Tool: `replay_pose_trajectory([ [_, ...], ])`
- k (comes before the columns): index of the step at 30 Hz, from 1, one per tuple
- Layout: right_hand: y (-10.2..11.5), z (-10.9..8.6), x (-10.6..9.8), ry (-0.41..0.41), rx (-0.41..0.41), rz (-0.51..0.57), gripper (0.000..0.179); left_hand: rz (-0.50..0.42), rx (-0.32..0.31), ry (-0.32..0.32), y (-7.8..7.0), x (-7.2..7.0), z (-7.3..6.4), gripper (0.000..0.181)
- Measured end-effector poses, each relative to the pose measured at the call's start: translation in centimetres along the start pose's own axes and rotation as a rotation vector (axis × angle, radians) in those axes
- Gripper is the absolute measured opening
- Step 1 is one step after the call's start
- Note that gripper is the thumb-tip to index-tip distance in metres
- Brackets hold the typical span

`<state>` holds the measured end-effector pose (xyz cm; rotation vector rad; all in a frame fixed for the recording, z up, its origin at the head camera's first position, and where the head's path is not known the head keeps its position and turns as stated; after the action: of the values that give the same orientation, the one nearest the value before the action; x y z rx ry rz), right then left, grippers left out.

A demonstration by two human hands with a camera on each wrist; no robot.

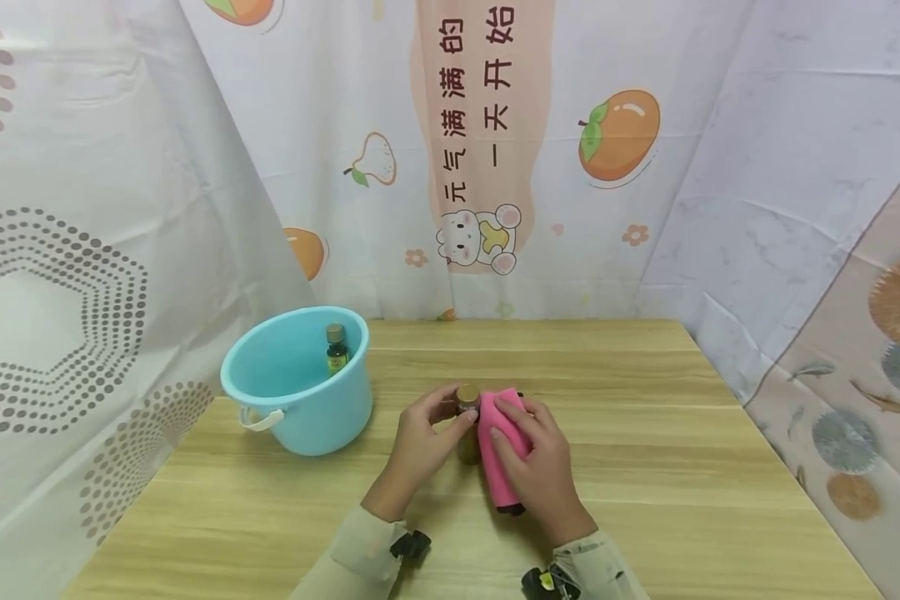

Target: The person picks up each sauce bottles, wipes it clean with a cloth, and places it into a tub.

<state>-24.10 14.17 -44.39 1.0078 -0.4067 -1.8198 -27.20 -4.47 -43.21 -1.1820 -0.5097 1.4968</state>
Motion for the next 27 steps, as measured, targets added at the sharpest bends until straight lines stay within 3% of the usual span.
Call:
replay_pose_trajectory([
  [10, -1.2, -0.1, 1.0, 0.141, 0.148, -0.087, 0.04, -0.09, -0.027, -0.005, 0.5, 0.0, 0.0, 0.045],
  [17, -1.6, -0.1, 1.5, 0.21, 0.217, -0.12, 0.04, -0.098, -0.034, -0.012, 0.5, -0.1, 0.0, 0.041],
  [27, -1.9, -0.3, 1.9, 0.292, 0.278, -0.162, 0.04, -0.019, 0.054, -0.042, -0.3, 0.1, -0.1, 0.041],
])
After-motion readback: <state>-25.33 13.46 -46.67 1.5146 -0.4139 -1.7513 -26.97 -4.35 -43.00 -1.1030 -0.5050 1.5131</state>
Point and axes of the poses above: each hand's wrist, its own z-axis towards the middle knuckle, its own x-axis out of the palm, y = z × x, the point moved 5 cm from there along z, towards the middle knuckle, and after that the axes turned 10 degrees about y, right-handed, at the moved point
